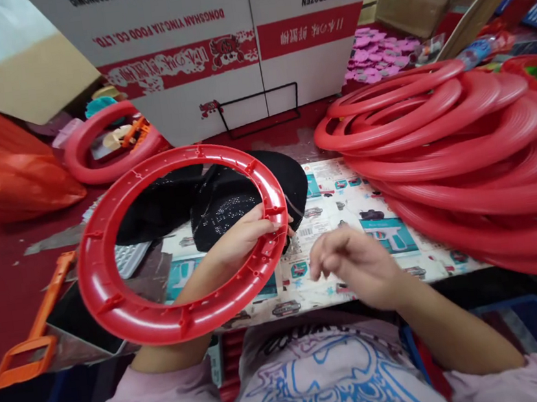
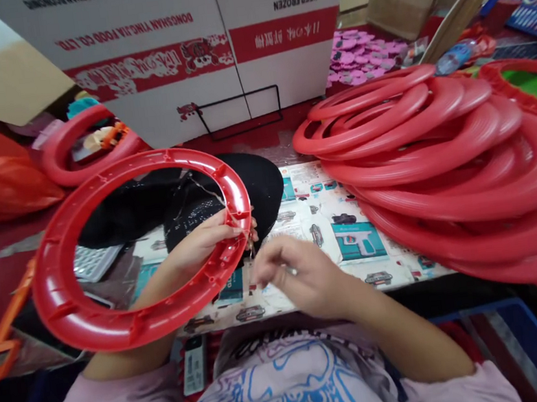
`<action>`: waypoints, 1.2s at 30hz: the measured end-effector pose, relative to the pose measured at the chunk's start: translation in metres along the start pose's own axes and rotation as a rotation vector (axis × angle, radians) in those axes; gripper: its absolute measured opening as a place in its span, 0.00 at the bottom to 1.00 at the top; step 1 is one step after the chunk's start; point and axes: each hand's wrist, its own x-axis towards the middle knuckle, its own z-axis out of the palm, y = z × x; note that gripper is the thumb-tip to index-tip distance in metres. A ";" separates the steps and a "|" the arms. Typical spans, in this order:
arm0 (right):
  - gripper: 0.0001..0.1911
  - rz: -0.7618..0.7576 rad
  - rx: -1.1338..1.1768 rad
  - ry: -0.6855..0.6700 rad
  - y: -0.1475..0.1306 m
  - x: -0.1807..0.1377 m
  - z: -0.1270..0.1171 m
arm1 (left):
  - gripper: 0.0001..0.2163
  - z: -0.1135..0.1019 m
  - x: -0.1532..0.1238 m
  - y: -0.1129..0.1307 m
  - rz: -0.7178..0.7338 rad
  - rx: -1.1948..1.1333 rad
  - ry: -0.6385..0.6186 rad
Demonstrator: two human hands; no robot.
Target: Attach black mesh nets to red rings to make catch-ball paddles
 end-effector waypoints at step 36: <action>0.05 0.018 -0.395 -0.300 0.034 0.043 -0.034 | 0.38 0.017 -0.010 -0.021 -0.295 -0.079 -0.233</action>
